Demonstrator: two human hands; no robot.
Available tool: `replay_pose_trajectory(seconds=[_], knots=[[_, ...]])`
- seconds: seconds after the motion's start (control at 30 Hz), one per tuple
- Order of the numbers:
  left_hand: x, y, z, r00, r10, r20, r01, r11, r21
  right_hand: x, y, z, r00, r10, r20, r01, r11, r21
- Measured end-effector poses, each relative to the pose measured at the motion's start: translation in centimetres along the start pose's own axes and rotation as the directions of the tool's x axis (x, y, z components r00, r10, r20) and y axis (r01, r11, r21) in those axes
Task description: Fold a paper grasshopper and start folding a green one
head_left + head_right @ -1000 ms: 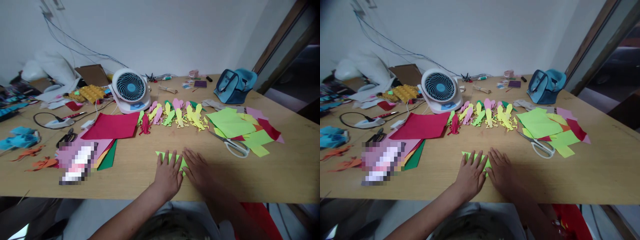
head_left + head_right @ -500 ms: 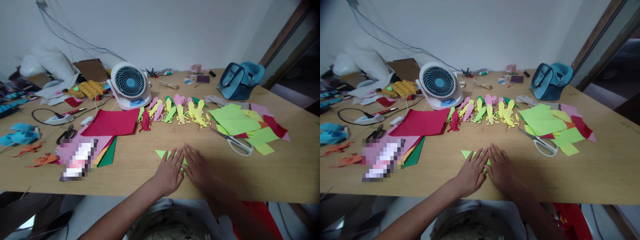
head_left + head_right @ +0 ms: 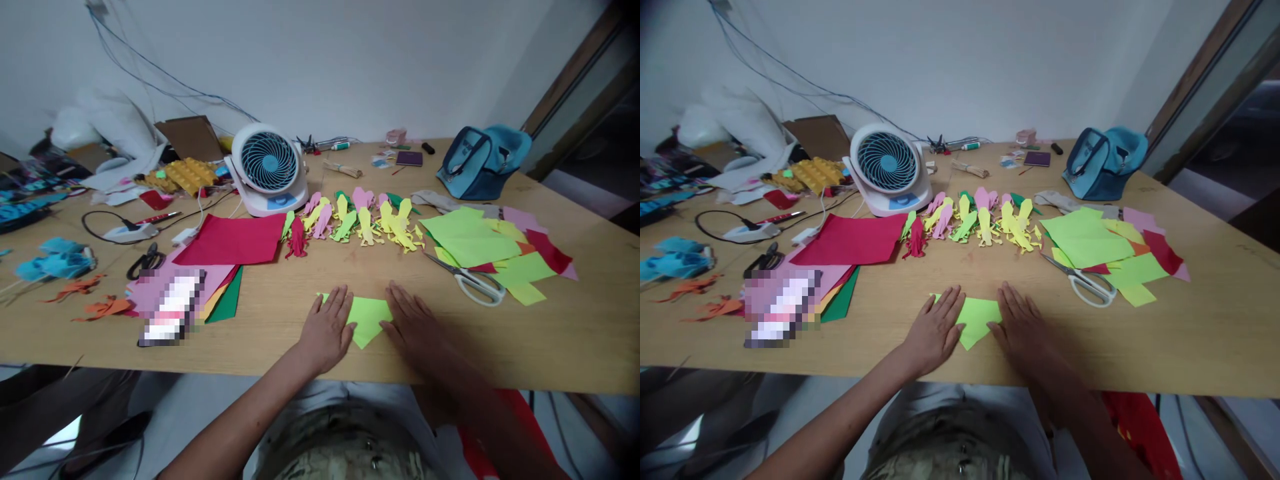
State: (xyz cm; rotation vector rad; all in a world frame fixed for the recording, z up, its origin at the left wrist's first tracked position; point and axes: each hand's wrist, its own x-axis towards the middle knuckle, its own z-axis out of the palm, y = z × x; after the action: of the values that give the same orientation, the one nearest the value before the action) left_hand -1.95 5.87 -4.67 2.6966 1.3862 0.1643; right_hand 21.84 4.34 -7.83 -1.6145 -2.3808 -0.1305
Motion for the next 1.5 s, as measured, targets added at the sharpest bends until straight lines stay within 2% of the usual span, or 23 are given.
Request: replay_pose_trajectory(seconds=[0.1, 0.2, 0.33, 0.47, 0.6, 0.73, 0.9, 0.97, 1.0, 1.07, 1.13, 1.17, 1.23, 1.3, 1.33, 1.4, 1.5], knots=[[-0.3, -0.2, 0.0, 1.0, -0.007, -0.023, 0.006, 1.0, -0.013, -0.4, 0.4, -1.0, 0.997, 0.051, 0.06, -0.052, 0.999, 0.017], [-0.3, -0.4, -0.2, 1.0, -0.006, -0.03, 0.003, 0.998, -0.07, -0.5, 0.5, -2.2, 0.993, 0.054, 0.102, -0.064, 0.993, 0.104], [-0.3, -0.4, -0.8, 0.999, -0.026, -0.02, 0.022, 0.985, -0.171, -0.2, 0.3, -3.1, 0.997, -0.014, 0.075, -0.003, 0.977, 0.215], [-0.5, -0.4, -1.0, 0.996, -0.072, -0.056, 0.057, 0.973, -0.224, 0.4, -0.1, -3.3, 0.999, -0.046, 0.024, 0.039, 0.967, 0.253], [-0.4, -0.5, -0.8, 0.988, -0.1, -0.118, 0.069, 0.967, -0.245, 1.1, -0.7, -3.9, 0.999, -0.008, 0.035, -0.003, 0.95, 0.311], [0.1, -0.6, -1.3, 0.984, -0.106, -0.142, 0.08, 0.98, -0.18, 1.3, -1.0, -4.1, 0.995, 0.04, 0.087, -0.072, 0.91, 0.408], [2.5, -1.7, -3.8, 0.999, -0.049, -0.013, 0.047, 0.99, -0.13, 1.7, -0.4, -3.9, 0.983, 0.058, 0.173, -0.14, 0.849, 0.509], [4.1, -2.7, -4.9, 0.995, 0.031, 0.09, -0.01, 0.976, -0.219, 3.2, 0.3, -4.6, 0.968, 0.064, 0.244, -0.198, 0.792, 0.577], [5.0, -3.2, -5.4, 0.987, 0.071, 0.146, -0.019, 0.945, -0.328, 4.3, 0.9, -5.1, 0.96, 0.068, 0.271, -0.226, 0.758, 0.611], [6.6, -4.5, -5.9, 0.979, 0.109, 0.174, 0.012, 0.817, -0.576, 6.9, 2.1, -6.4, 0.974, 0.061, 0.218, -0.201, 0.676, 0.709], [7.7, -5.5, -5.9, 0.992, 0.065, 0.107, 0.045, 0.613, -0.789, 9.7, 3.2, -7.4, 0.986, 0.15, 0.074, -0.144, 0.535, 0.832], [8.0, -5.9, -5.7, 0.998, 0.007, 0.068, 0.057, 0.489, -0.871, 10.8, 3.5, -7.7, 0.974, 0.225, 0.011, -0.115, 0.457, 0.882], [8.2, -6.2, -5.1, 0.989, -0.141, 0.037, 0.066, 0.207, -0.976, 12.3, 3.4, -7.4, 0.952, 0.304, -0.023, -0.079, 0.319, 0.945], [8.1, -6.2, -4.3, 0.966, -0.252, 0.06, 0.043, -0.072, -0.996, 12.9, 2.4, -6.1, 0.96, 0.28, 0.011, -0.076, 0.221, 0.972], [7.9, -6.0, -3.9, 0.954, -0.294, 0.06, 0.007, -0.178, -0.984, 12.9, 1.7, -5.2, 0.969, 0.244, 0.037, -0.087, 0.194, 0.977], [7.6, -5.6, -3.5, 0.941, -0.331, 0.062, -0.046, -0.311, -0.949, 12.6, 0.1, -3.6, 0.98, 0.175, 0.097, -0.124, 0.155, 0.98], [7.4, -5.0, -3.3, 0.938, -0.329, 0.106, -0.04, -0.41, -0.911, 12.4, -1.9, -2.0, 0.975, 0.145, 0.166, -0.175, 0.056, 0.983]])
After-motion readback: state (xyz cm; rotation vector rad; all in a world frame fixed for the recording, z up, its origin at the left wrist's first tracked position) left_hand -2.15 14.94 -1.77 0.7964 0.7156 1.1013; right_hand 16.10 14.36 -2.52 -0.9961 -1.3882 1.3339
